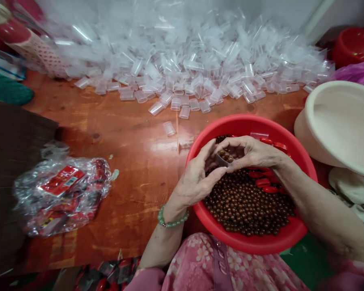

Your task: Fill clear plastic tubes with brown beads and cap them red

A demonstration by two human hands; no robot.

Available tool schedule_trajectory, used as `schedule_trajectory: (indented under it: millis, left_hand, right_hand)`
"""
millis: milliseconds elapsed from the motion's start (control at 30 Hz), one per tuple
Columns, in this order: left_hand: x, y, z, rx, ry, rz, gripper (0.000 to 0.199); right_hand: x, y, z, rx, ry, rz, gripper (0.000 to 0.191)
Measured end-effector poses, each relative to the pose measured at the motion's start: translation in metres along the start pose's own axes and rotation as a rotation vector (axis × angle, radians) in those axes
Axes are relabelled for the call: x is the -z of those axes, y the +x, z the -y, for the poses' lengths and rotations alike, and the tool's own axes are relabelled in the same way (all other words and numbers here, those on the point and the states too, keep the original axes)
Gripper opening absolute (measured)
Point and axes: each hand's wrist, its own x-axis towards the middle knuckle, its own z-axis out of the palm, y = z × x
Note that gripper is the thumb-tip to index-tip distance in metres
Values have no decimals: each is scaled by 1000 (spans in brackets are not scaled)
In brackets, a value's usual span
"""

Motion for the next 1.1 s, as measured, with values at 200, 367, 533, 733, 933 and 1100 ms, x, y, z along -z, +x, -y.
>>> schedule_trajectory:
  millis: [200, 367, 533, 733, 933, 1100]
  left_hand:
    - [-1, 10, -6, 37, 28, 18, 59]
    - [-2, 11, -12, 26, -5, 13, 47]
    - [-3, 8, -11, 70, 20, -37, 48]
    - [-3, 8, -15, 122, -52, -45, 43]
    - [-1, 10, -21, 129, -39, -29, 23]
    - [1, 12, -22, 122, -29, 15, 21]
  right_hand:
    - [5, -2, 4, 26, -160, 22, 39]
    - [6, -4, 14, 103, -372, -22, 16]
    - [3, -9, 18, 80, -452, -97, 21]
    - [-7, -14, 20, 218, -535, -229, 33]
    - [-9, -14, 21, 331, -601, -192, 33]
    - [-10, -13, 25, 321, -593, -147, 19]
